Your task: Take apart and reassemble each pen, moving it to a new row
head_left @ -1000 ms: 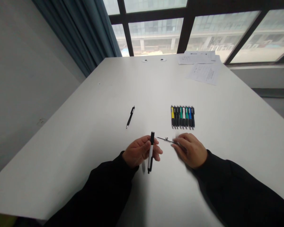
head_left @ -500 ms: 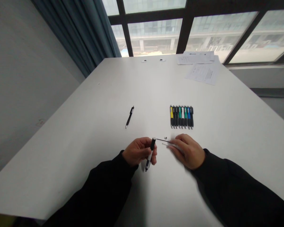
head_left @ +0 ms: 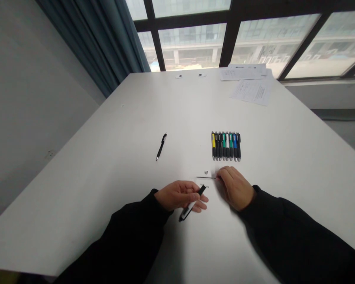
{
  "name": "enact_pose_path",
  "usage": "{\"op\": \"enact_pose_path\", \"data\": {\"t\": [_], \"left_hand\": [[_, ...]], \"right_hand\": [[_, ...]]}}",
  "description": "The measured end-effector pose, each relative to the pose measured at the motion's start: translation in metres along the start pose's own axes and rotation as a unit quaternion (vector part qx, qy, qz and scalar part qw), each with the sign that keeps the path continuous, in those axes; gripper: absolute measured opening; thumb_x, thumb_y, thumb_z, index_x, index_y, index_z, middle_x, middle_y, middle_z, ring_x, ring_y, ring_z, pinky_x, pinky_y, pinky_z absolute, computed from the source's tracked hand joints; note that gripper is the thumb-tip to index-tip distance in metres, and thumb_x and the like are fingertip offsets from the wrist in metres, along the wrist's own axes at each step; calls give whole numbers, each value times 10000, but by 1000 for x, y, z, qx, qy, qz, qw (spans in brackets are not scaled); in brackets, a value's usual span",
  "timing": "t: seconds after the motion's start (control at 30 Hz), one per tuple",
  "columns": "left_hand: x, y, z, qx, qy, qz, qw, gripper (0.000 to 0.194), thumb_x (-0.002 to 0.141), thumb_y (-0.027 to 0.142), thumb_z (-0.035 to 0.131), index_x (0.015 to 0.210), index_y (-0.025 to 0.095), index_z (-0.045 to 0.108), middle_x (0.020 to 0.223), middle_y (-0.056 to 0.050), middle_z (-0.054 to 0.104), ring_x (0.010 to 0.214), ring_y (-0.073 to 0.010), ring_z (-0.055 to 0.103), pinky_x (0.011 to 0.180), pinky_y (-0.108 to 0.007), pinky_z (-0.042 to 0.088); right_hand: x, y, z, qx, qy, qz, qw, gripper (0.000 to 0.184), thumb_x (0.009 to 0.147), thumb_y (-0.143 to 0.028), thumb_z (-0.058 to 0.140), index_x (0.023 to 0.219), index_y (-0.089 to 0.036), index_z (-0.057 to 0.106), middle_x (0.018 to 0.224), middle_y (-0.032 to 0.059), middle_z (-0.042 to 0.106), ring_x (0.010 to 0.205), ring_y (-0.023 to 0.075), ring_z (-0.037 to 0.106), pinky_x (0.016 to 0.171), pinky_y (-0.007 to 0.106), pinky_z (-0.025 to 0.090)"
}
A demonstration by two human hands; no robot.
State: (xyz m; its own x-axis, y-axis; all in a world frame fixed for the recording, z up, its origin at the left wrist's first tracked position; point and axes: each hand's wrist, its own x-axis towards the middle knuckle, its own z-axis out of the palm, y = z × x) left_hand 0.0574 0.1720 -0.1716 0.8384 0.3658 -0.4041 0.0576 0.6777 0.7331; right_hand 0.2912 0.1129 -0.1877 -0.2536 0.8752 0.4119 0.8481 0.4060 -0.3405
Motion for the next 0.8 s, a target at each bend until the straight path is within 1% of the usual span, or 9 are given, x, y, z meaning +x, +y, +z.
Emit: {"op": "enact_pose_path", "data": {"t": [0.17,0.27,0.33,0.4,0.47,0.53,0.57,0.63,0.8], "left_hand": [[2,-4,-4,-20,44,7,999,338,748,351,804,923,116,636,1182,-190,675,978,-253,704,867,-399,536],[1,-3,-4,-7,41,27,999,320,772,364,780,944,128,649,1251,-188,640,988,-247,698,850,-384,540],[0,-2,-3,8,21,33,999,325,781,375,769,959,121,672,1174,-179,673,934,-224,705,816,-351,547],[-1,0,-2,26,-4,30,999,350,788,398,758,962,101,693,992,-155,716,819,-190,708,764,-315,551],[-3,1,-2,43,-20,29,998,380,787,426,750,954,88,702,833,-118,714,710,-163,692,676,-269,538],[-4,2,-1,61,-31,33,997,400,786,452,743,948,89,700,776,-100,706,648,-153,676,591,-234,501],[-5,3,-1,71,-38,33,996,410,792,465,733,953,90,697,763,-99,706,629,-152,671,566,-227,484],[-5,3,-1,86,-57,28,994,432,804,491,710,960,89,693,752,-105,710,599,-152,663,550,-230,471],[-6,2,-2,86,-84,19,993,434,796,506,711,954,102,690,767,-107,721,576,-160,667,558,-251,486]], "right_hand": [[-7,-4,-5,144,45,86,985,114,947,-206,484,917,-164,586,754,49,594,638,158,530,601,294,446],[-8,-2,-7,301,51,163,938,114,910,-277,581,917,-177,635,702,23,600,589,138,523,563,281,434],[-7,4,-7,420,62,226,877,155,857,-331,670,886,-179,659,638,4,586,544,131,512,519,275,415],[-5,13,-8,538,65,282,792,220,782,-370,757,857,-184,668,590,-12,568,507,125,501,484,267,394],[-3,22,-9,636,56,303,707,263,730,-389,805,845,-194,673,595,-15,561,524,119,504,492,264,407],[-2,27,-11,689,51,309,653,270,721,-404,815,822,-200,671,611,-12,559,544,111,502,498,253,418],[-2,29,-11,701,49,311,640,268,725,-410,812,806,-201,665,614,-12,556,546,107,497,493,246,417],[-2,29,-10,709,43,314,630,269,743,-417,798,781,-201,642,608,-16,544,536,102,486,472,234,403],[-3,24,-7,698,39,312,644,283,760,-402,785,757,-189,599,599,-30,527,487,91,445,447,237,353]]}}
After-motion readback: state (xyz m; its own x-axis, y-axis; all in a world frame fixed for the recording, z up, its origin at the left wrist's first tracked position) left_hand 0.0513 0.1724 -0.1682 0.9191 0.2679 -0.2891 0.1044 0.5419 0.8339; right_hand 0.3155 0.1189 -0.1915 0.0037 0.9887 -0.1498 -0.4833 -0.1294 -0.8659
